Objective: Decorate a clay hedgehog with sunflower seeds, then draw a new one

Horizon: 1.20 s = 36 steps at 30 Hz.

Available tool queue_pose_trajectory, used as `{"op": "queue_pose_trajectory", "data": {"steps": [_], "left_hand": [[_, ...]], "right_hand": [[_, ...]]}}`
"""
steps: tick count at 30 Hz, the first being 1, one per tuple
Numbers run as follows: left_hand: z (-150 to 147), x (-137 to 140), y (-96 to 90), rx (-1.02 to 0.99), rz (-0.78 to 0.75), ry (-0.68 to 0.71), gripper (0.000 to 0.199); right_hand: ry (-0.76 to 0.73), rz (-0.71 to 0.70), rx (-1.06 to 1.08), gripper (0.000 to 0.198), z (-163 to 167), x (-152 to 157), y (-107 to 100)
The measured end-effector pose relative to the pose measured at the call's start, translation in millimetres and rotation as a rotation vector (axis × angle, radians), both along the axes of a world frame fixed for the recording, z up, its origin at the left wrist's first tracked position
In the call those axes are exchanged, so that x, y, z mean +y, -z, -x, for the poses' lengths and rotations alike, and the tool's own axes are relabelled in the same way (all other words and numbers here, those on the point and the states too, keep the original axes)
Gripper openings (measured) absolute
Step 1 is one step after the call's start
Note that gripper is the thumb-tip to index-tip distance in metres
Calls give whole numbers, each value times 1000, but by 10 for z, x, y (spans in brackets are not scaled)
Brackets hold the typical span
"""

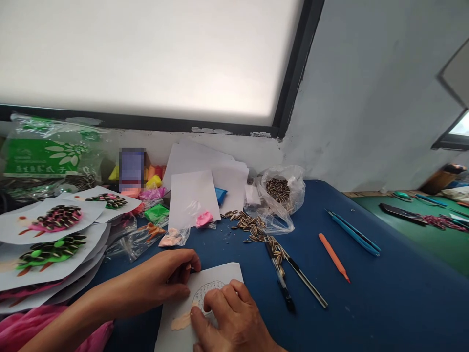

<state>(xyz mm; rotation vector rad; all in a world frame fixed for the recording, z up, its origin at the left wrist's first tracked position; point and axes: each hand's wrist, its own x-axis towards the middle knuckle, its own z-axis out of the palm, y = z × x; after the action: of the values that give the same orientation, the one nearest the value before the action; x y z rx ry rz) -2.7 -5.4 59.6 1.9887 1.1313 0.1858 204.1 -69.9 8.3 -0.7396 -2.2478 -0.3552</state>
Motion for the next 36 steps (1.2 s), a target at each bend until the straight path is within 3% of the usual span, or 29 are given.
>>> {"op": "queue_pose_trajectory", "data": {"steps": [9,15,24,32,36], "left_hand": [[-1,-6,-9,0,1,-2,26],[-19,1,-33,2,7,7,28],[-6,2,-6,6,-14,11,28],[-21,4,-34,28,-17,24,28],[-23,10,-37,45,-23,25,29]], "right_hand": [[-15,9,-31,28,-46,-8,-41],[17,92,-89,38,-41,28,38],[8,62,-157,48,-97,53,-13],[5,85,-139,43,-47,49,20],[31,120,-181,55,-102,37,-23]]}}
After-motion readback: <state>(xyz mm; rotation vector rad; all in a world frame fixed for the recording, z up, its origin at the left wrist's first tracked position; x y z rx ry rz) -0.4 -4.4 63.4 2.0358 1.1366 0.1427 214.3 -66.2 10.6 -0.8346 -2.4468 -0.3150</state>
